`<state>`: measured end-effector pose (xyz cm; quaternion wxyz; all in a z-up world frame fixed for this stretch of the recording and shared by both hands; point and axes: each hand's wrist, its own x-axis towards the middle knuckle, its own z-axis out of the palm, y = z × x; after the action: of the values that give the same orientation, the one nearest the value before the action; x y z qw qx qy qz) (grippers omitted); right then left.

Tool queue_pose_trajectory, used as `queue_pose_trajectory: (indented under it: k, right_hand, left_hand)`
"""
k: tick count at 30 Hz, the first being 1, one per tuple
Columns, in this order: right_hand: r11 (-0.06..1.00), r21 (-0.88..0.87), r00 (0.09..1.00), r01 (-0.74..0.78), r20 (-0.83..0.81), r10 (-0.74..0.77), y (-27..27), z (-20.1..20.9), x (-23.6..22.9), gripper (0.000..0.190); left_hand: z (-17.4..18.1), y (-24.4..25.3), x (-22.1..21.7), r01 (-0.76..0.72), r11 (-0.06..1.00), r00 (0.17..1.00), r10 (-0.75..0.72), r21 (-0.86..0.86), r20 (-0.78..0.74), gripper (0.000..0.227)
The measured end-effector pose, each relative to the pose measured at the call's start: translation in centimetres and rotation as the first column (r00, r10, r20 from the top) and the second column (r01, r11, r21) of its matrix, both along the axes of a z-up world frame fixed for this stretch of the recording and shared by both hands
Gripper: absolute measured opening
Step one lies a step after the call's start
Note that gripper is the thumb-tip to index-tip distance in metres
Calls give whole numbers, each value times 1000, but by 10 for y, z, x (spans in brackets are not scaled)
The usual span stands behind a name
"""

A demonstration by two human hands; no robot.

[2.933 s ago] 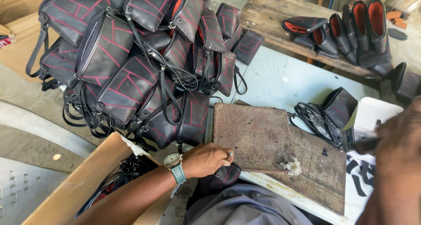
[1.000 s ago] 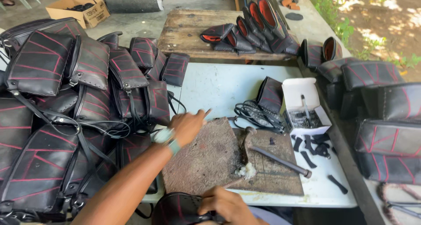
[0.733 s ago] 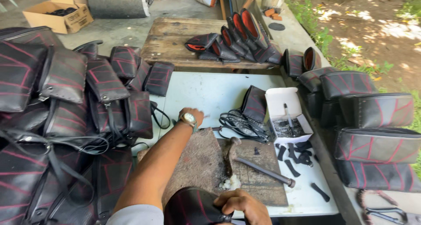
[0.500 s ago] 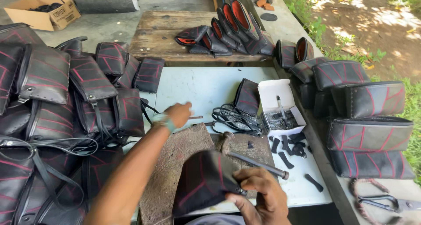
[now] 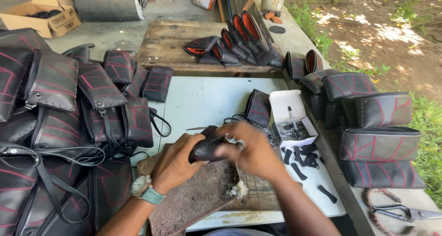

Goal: The person repairs a black and red patterned purse by hammering a metal rivet into the strap attachment point. They then attach a black strap to the purse using a metal clasp and inspect the finished product.

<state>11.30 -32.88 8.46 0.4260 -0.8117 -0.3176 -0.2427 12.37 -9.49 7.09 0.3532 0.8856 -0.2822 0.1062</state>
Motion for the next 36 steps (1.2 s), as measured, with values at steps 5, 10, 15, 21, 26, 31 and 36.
queue_pose_trajectory:
  k: [5, 10, 15, 21, 26, 31, 36]
  right_hand:
    - [760, -597, 757, 256, -366, -542, -77, -66, 97, 23]
    - [759, -567, 817, 320, -240, -524, -109, -156, 145, 40]
    - [706, -622, 857, 338, -106, -504, -116, -198, 133, 43]
    - [739, -593, 819, 318, -221, -529, -112, -178, 136, 32]
    - [607, -712, 684, 353, -247, -687, -99, -166, 161, 23]
    - [583, -746, 661, 320, -265, -702, -99, -173, 166, 21]
    - [624, -677, 670, 391, -255, -697, -102, -173, 162, 19]
  left_hand:
    - [-14, 27, 1, 61, 978, 995, -75, -199, -63, 69]
    - [-6, 32, 0, 46, 990, 973, -74, -130, -218, 68]
    - [-4, 36, 0, 66, 996, 961, -81, -68, -264, 69]
    - [-10, 34, -6, 114, 992, 982, -122, -60, -145, 69]
    - [-13, 26, -8, 88, 975, 990, -108, -206, -90, 56]
    - [-22, 30, -12, 84, 820, 923, -278, -566, -266, 56]
    - [-37, 5, -18, -64, 863, 965, -76, -501, -253, 40]
